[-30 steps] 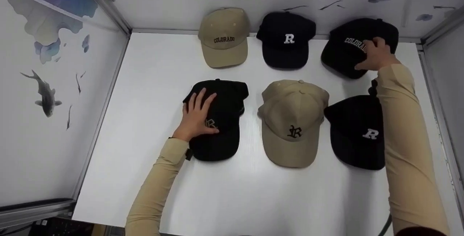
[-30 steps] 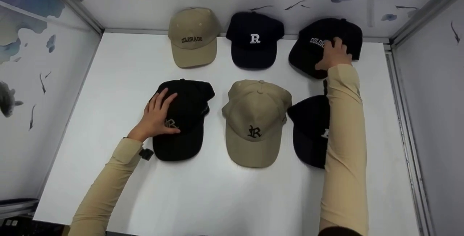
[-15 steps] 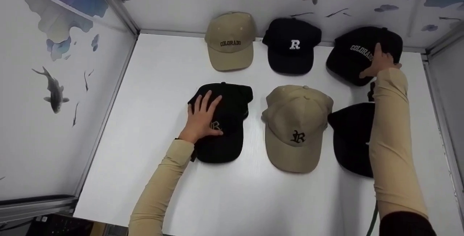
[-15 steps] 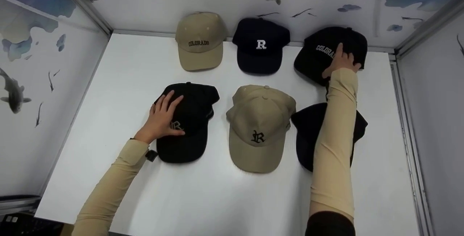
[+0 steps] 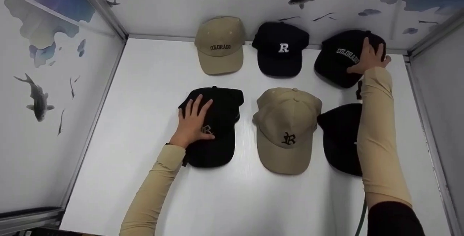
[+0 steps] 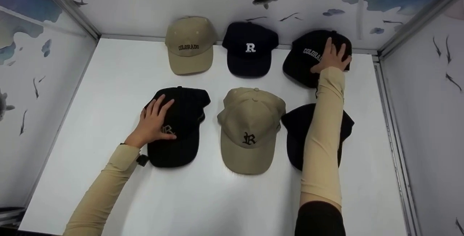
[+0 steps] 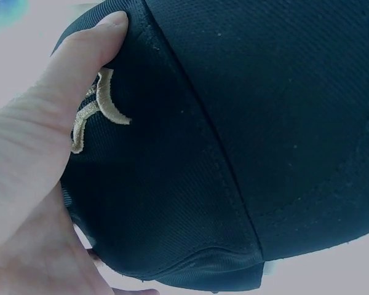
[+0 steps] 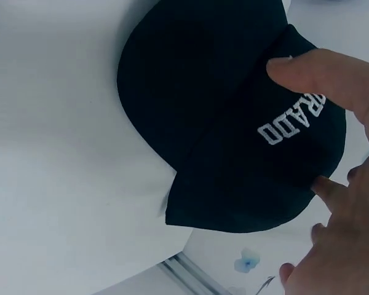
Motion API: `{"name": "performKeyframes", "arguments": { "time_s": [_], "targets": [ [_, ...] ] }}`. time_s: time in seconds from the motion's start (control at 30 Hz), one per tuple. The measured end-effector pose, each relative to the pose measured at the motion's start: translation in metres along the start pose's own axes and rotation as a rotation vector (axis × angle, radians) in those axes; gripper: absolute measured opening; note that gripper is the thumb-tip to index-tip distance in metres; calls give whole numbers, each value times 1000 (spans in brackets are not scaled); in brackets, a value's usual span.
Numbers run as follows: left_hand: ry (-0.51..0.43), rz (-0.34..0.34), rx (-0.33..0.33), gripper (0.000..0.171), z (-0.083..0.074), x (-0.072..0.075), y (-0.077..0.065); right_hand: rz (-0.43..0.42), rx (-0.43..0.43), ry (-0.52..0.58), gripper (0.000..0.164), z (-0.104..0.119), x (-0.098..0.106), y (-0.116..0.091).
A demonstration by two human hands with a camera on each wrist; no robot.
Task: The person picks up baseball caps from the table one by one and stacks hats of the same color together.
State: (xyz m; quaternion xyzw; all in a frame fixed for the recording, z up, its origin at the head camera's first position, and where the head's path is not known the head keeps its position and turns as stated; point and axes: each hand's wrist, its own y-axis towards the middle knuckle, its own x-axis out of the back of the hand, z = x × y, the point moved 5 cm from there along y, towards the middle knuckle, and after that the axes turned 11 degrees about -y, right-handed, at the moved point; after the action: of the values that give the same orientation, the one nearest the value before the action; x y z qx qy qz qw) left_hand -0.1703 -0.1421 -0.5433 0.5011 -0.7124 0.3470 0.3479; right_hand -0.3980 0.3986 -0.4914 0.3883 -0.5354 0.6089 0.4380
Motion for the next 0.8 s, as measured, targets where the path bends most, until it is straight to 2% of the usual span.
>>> {"name": "performKeyframes", "arguments": {
  "time_s": [0.23,0.43,0.57,0.8],
  "targets": [
    [-12,21,-10,121,2,-1,0,-45,-50,-33,118,8,-13,6],
    [-8,16,-16,120,1,2,1,-71,-58,65,119,10,-26,7],
    [-16,13,-19,120,1,3,0,-75,-71,126,122,13,-27,9],
    [-41,25,-11,119,-1,1,1,-181,-221,349,125,5,-24,-2]
  ]
}}
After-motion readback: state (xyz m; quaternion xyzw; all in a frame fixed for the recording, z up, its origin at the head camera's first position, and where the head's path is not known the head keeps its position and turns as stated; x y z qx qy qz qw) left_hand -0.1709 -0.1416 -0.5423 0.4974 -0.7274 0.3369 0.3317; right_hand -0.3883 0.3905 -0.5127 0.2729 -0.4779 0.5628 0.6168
